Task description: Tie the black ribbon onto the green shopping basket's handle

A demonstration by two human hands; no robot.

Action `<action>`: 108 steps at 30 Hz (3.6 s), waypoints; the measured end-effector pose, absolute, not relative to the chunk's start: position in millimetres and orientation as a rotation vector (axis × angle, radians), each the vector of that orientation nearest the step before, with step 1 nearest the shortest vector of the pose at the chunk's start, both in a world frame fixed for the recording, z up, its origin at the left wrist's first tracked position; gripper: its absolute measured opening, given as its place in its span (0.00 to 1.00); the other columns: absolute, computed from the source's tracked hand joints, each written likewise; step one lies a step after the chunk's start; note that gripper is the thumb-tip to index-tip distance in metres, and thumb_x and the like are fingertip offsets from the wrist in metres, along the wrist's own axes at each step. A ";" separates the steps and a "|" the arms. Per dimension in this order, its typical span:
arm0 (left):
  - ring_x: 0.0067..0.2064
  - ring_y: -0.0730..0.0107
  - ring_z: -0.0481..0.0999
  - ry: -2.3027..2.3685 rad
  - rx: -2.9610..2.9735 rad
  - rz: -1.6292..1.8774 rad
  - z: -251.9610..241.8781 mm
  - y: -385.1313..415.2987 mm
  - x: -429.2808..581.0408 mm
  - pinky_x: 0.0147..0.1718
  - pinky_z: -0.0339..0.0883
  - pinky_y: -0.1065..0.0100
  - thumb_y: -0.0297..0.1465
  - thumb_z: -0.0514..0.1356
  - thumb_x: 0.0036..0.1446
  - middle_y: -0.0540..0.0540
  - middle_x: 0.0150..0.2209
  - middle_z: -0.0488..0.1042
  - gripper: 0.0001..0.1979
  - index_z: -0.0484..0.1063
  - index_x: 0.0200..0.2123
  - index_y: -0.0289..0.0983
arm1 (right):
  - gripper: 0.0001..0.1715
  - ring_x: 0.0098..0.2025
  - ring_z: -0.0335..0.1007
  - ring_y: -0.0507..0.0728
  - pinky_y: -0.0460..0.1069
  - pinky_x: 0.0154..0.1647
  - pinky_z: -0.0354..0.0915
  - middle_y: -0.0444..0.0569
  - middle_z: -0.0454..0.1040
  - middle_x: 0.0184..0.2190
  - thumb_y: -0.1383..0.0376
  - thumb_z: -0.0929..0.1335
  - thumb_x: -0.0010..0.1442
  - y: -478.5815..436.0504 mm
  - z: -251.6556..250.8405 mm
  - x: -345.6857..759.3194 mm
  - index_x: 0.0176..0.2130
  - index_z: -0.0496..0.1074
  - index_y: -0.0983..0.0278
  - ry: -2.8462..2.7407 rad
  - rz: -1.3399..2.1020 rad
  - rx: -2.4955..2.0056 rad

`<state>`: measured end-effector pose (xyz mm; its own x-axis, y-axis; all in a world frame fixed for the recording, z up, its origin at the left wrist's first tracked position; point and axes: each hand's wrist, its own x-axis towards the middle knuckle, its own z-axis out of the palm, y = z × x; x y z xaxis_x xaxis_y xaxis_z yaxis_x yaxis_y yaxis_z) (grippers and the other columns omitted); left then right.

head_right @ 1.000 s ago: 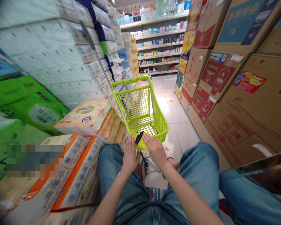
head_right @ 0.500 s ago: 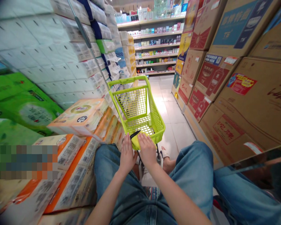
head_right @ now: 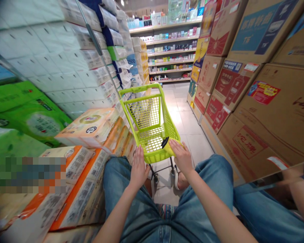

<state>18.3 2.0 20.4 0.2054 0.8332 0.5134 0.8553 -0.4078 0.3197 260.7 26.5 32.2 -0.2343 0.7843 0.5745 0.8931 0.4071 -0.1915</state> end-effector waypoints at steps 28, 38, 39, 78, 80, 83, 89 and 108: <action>0.74 0.51 0.43 -1.700 -2.391 -1.011 18.7 2.2 19.3 0.68 0.51 0.45 0.18 0.54 0.52 0.33 0.73 0.46 0.49 0.30 0.72 0.34 | 0.43 0.65 0.64 0.56 0.63 0.71 0.47 0.50 0.71 0.61 0.79 0.59 0.49 34.7 28.8 280.1 0.63 0.66 0.60 -1.871 -0.166 -1.528; 0.73 0.52 0.45 -1.649 -2.398 -1.099 10.1 3.2 20.8 0.66 0.54 0.44 0.21 0.53 0.59 0.30 0.71 0.50 0.41 0.39 0.72 0.34 | 0.42 0.67 0.60 0.57 0.58 0.73 0.45 0.54 0.68 0.64 0.80 0.59 0.51 -4.4 31.1 136.5 0.65 0.63 0.68 -2.010 -0.071 -1.327; 0.73 0.51 0.45 -1.638 -2.406 -1.091 10.1 3.4 19.7 0.66 0.55 0.44 0.21 0.53 0.59 0.30 0.71 0.50 0.40 0.39 0.72 0.34 | 0.42 0.67 0.60 0.56 0.59 0.73 0.43 0.54 0.68 0.64 0.80 0.59 0.52 -3.8 31.7 137.4 0.65 0.63 0.68 -2.031 -0.081 -1.308; 0.74 0.52 0.41 -1.694 -2.407 -0.991 15.8 3.0 18.1 0.68 0.50 0.45 0.19 0.55 0.52 0.32 0.73 0.46 0.50 0.29 0.72 0.33 | 0.42 0.66 0.63 0.60 0.60 0.69 0.58 0.58 0.70 0.62 0.81 0.59 0.49 30.3 29.5 243.7 0.62 0.67 0.70 -1.833 -0.146 -1.528; 0.74 0.51 0.40 -1.698 -2.410 -0.991 13.5 3.4 17.8 0.68 0.50 0.45 0.19 0.55 0.53 0.31 0.72 0.46 0.49 0.29 0.72 0.32 | 0.42 0.66 0.62 0.60 0.59 0.70 0.58 0.58 0.69 0.62 0.81 0.59 0.49 19.2 31.0 202.8 0.62 0.66 0.72 -1.883 -0.122 -1.492; 0.74 0.50 0.41 -1.659 -2.425 -0.999 8.6 4.6 15.3 0.68 0.51 0.43 0.20 0.54 0.56 0.29 0.72 0.47 0.45 0.32 0.72 0.32 | 0.42 0.67 0.62 0.59 0.57 0.70 0.58 0.58 0.68 0.63 0.81 0.59 0.49 4.7 33.5 147.1 0.63 0.65 0.73 -1.991 -0.041 -1.400; 0.74 0.49 0.41 -1.621 -2.464 -1.010 11.3 4.6 12.9 0.68 0.51 0.43 0.20 0.55 0.56 0.28 0.71 0.48 0.45 0.34 0.72 0.31 | 0.45 0.66 0.62 0.57 0.57 0.68 0.60 0.55 0.68 0.63 0.82 0.58 0.49 5.7 33.6 158.9 0.64 0.64 0.69 -2.109 -0.030 -1.218; 0.73 0.49 0.45 -1.621 -2.465 -1.073 11.2 3.5 12.5 0.67 0.53 0.42 0.21 0.54 0.58 0.32 0.72 0.49 0.44 0.34 0.72 0.38 | 0.42 0.65 0.65 0.59 0.57 0.68 0.61 0.57 0.69 0.62 0.82 0.59 0.49 -2.9 40.7 131.8 0.62 0.67 0.71 -1.969 0.067 -1.370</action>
